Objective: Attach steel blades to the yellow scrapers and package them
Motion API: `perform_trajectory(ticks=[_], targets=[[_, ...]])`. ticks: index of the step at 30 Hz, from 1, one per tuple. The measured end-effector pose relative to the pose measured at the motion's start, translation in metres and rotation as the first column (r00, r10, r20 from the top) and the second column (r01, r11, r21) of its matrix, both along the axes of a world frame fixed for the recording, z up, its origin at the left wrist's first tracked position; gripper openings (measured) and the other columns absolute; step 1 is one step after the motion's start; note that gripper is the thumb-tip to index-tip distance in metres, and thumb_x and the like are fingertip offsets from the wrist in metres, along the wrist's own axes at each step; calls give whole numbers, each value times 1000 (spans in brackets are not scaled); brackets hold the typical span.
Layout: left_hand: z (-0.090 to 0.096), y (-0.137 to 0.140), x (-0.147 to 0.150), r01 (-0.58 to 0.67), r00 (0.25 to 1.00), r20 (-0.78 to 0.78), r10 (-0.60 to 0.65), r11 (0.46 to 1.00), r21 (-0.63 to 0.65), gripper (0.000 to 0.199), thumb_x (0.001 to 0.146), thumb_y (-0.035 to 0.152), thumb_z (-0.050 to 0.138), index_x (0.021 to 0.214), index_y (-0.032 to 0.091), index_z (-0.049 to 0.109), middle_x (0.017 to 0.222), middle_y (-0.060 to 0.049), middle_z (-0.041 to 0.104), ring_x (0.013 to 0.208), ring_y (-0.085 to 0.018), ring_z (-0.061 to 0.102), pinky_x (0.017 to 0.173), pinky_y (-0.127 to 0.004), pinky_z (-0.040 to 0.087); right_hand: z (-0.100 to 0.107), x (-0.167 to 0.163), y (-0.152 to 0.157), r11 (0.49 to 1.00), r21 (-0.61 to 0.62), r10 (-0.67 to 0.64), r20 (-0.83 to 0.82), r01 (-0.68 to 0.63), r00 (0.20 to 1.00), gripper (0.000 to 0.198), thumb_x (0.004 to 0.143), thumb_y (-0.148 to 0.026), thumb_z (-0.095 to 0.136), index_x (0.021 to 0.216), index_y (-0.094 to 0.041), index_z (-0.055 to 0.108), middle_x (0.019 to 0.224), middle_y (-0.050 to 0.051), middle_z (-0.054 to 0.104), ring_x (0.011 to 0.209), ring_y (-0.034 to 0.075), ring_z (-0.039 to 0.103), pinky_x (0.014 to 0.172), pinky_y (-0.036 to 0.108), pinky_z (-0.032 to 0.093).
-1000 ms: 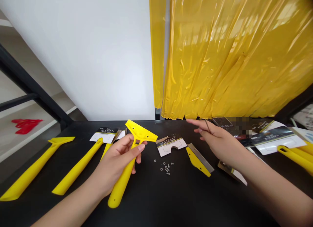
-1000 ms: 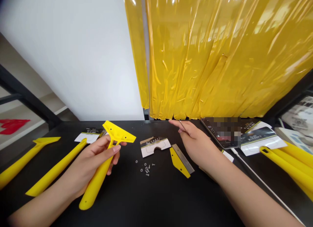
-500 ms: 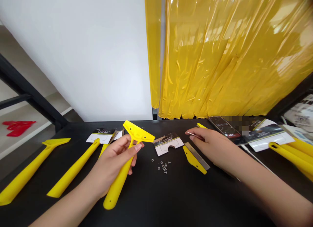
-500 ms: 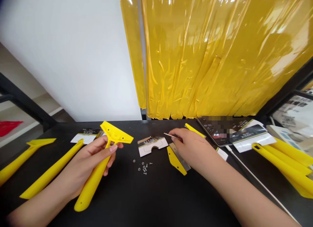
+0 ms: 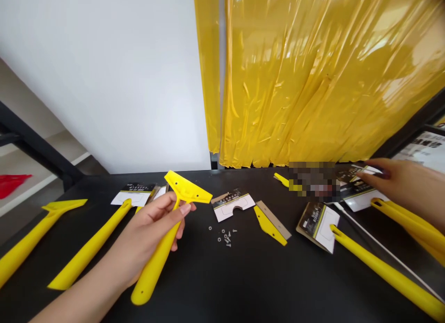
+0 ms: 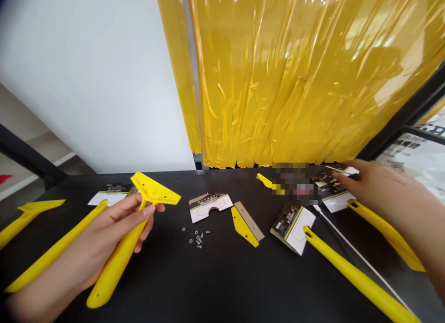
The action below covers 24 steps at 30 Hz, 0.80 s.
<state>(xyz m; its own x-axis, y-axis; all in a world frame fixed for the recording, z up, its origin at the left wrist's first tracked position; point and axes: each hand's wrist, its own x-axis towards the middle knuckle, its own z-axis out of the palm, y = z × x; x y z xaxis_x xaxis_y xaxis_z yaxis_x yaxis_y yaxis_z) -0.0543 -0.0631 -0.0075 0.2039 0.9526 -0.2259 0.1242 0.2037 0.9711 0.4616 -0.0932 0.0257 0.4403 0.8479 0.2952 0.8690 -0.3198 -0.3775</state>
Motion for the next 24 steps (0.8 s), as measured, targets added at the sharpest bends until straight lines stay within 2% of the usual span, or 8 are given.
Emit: perform_trajectory(ticks=[2, 3, 5, 7, 11, 17, 20, 24], targets=[[3, 1, -1, -29, 1000, 10, 29, 999, 16, 35, 90, 59, 74, 101, 26, 71, 67, 2, 59, 63, -16, 54, 50, -22, 51, 2, -31, -8, 999, -36, -27, 74, 29, 997, 43, 87, -58, 56, 109, -26, 75, 87, 18, 72, 89, 52, 68, 82, 68, 47], [5, 1, -1, -31, 999, 16, 31, 999, 25, 36, 92, 60, 72, 101, 25, 72, 67, 2, 59, 64, -16, 54, 50, -22, 51, 4, -50, -10, 997, -79, 10, 64, -5, 998, 45, 89, -60, 55, 113, -27, 75, 93, 17, 76, 88, 47, 70, 80, 62, 50], [8, 0, -1, -22, 1000, 22, 21, 999, 35, 37, 94, 60, 67, 100, 24, 73, 66, 1, 60, 62, -16, 54, 50, -22, 51, 6, -92, -13, 978, -137, 157, -9, -156, 988, 38, 94, -57, 54, 112, -33, 77, 102, 7, 81, 91, 35, 74, 83, 48, 55], [10, -2, 0, -9, 1000, 27, 8, 999, 32, 36, 95, 59, 66, 99, 24, 73, 66, 2, 60, 61, -15, 54, 50, -22, 50, 3, -132, -13, 941, -172, 283, -70, -291, 957, 32, 98, -51, 53, 112, -35, 78, 106, 2, 82, 93, 30, 75, 82, 41, 55], [11, -5, 2, 3, 1000, 27, -4, 999, 34, 33, 94, 57, 70, 96, 24, 72, 68, 2, 61, 61, -15, 55, 49, -22, 50, -17, -188, -4, 910, -179, 362, -96, -374, 927, 32, 98, -36, 54, 119, -34, 78, 108, 4, 83, 94, 29, 76, 75, 36, 52], [8, 4, -2, -19, 997, -74, 28, 993, 114, 32, 94, 55, 70, 89, 24, 70, 76, 2, 63, 63, -15, 57, 51, -23, 53, -47, -207, 4, 881, -194, 409, -150, -432, 900, 39, 97, -27, 52, 130, -31, 73, 102, 5, 82, 94, 28, 75, 74, 33, 50], [7, 6, -4, -2, 994, -109, 15, 993, 121, 34, 95, 57, 67, 89, 24, 69, 84, 1, 65, 65, -15, 58, 52, -24, 53, -50, -205, 4, 860, -217, 426, -191, -461, 884, 37, 99, -30, 50, 129, -33, 73, 101, 4, 81, 95, 27, 75, 77, 34, 52], [6, 5, -3, 72, 987, -151, -52, 989, 131, 36, 96, 59, 66, 88, 24, 68, 75, 3, 59, 65, -15, 59, 53, -24, 53, -49, -204, 2, 843, -232, 434, -240, -486, 868, 36, 102, -35, 46, 126, -35, 73, 105, 3, 80, 97, 27, 75, 81, 36, 54]])
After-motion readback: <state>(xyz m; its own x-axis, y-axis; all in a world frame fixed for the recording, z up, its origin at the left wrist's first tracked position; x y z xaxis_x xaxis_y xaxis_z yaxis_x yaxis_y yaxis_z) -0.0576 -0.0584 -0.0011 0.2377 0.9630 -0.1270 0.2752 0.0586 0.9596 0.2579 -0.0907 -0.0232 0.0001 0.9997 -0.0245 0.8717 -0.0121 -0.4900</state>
